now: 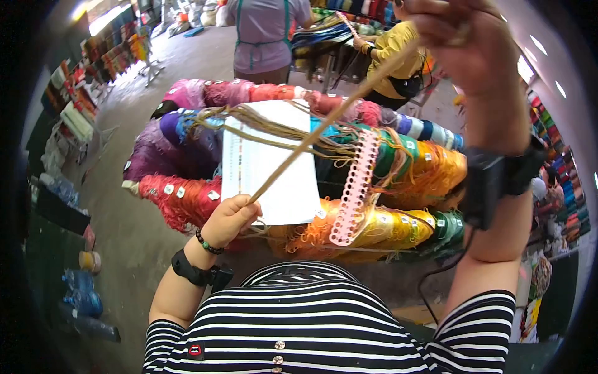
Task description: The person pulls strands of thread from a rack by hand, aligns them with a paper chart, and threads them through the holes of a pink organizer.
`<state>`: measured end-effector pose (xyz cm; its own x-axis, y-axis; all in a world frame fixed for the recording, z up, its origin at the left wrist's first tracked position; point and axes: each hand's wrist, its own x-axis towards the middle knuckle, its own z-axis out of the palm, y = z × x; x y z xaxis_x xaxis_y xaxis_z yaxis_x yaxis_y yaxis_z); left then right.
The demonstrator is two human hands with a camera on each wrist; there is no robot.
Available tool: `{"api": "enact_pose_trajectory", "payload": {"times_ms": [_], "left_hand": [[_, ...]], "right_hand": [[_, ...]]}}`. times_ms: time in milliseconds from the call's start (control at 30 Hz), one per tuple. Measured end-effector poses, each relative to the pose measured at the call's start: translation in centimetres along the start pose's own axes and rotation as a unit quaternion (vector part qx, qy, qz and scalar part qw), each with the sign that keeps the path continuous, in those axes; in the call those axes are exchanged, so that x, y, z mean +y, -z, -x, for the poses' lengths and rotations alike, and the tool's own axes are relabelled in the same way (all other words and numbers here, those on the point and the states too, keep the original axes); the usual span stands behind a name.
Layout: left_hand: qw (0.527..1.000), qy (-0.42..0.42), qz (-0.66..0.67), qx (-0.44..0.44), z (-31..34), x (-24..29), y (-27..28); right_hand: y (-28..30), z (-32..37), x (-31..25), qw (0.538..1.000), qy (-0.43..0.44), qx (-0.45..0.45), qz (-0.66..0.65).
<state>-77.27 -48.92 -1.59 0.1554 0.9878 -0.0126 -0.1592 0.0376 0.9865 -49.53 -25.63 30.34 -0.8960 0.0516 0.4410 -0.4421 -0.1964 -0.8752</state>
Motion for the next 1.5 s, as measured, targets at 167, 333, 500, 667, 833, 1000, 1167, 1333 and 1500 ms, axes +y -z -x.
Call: {"api": "enact_pose_trajectory", "payload": {"times_ms": [167,333,500,667,833,1000,1167,1333,1500], "left_hand": [[0.997,0.016,0.003,-0.075,-3.2,-0.3,-2.4],[0.991,0.069,-0.082,-0.084,-6.5,0.9,-6.0],[0.969,0.052,-0.224,-0.092,-10.4,0.2,-6.7],[0.981,0.139,-0.136,-0.001,-15.2,0.4,-10.2],[0.971,0.131,-0.188,0.063,-19.2,-4.4,-11.7],[0.974,0.105,-0.176,0.095,-19.8,-6.0,-11.9],[0.981,0.096,-0.138,0.102,-19.7,-6.4,-11.5],[0.988,0.094,-0.076,0.097,-19.5,-6.6,-11.4],[0.989,0.069,-0.041,0.123,-19.9,-4.6,-12.0]], "right_hand": [[-2.9,12.8,-11.6,0.842,0.186,0.472,0.183],[-5.2,25.2,-18.2,0.656,0.290,0.602,0.351],[-6.9,25.8,-9.2,0.329,0.205,0.620,0.682],[-0.3,20.7,14.6,0.630,-0.167,0.524,0.549],[3.2,18.4,25.6,0.589,-0.185,0.459,0.639],[5.2,18.5,27.7,0.612,-0.212,0.406,0.645],[1.2,21.5,20.5,0.875,-0.265,0.245,0.323],[1.6,30.6,14.8,0.549,-0.343,0.525,0.552],[0.6,24.8,19.2,0.668,-0.128,0.553,0.481]]}}
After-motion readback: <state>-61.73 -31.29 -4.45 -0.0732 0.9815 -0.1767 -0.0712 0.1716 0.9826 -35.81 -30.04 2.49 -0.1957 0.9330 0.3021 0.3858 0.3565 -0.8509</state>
